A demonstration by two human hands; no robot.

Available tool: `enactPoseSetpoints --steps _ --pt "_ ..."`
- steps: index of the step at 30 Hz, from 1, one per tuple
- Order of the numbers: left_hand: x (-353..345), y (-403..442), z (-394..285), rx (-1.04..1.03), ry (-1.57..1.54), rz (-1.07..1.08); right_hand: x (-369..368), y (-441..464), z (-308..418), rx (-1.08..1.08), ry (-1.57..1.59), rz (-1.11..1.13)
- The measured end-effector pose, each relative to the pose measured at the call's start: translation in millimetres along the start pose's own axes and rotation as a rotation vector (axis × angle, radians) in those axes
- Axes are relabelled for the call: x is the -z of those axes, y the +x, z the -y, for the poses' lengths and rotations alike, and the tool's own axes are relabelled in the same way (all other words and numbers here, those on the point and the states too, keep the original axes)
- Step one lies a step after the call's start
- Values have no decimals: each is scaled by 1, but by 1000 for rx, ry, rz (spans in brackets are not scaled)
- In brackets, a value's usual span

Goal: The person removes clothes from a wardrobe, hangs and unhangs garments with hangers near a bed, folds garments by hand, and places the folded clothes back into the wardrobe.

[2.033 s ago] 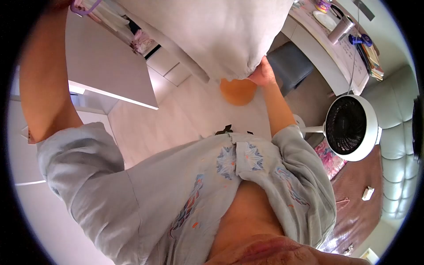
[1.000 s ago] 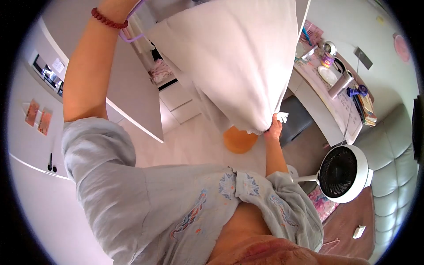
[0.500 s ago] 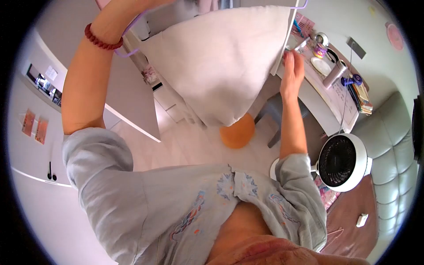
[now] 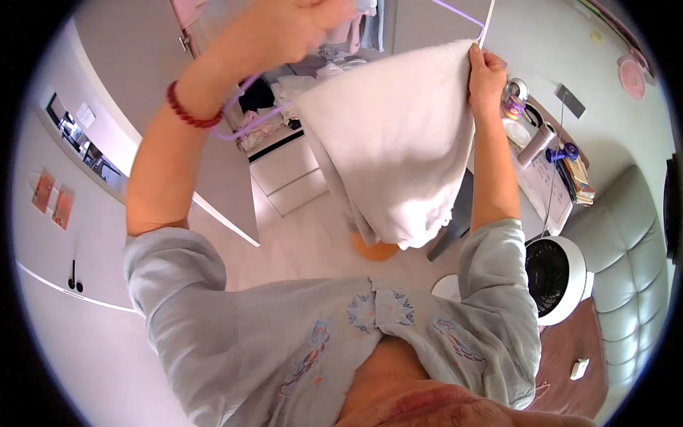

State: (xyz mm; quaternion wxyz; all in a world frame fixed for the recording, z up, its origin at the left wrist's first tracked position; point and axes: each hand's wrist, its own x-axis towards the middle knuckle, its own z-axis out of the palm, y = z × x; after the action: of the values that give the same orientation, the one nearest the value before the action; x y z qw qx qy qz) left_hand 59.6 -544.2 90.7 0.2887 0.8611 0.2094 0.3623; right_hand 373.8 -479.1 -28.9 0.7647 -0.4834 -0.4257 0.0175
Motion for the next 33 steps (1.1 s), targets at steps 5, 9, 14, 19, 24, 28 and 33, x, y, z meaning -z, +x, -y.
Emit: enactPoseSetpoints --steps 5,9,14,19,24,28,33 --pt "-14 13 39 58 -113 -53 4 -30 -4 324 -275 -66" --pt "-36 17 48 -81 -153 -160 11 -92 36 527 -355 -160" --pt "-72 29 50 -30 -475 -275 11 -164 73 240 3 397" --pt "-128 63 79 -325 -530 -656 14 -184 90 46 54 634" --pt "-159 70 81 -392 -545 -798 29 -173 81 -87 -68 614" --pt "-176 85 89 -448 -586 -825 17 -157 85 -330 196 566" --pt "-178 96 88 -486 -560 -809 18 -140 69 -345 172 425"
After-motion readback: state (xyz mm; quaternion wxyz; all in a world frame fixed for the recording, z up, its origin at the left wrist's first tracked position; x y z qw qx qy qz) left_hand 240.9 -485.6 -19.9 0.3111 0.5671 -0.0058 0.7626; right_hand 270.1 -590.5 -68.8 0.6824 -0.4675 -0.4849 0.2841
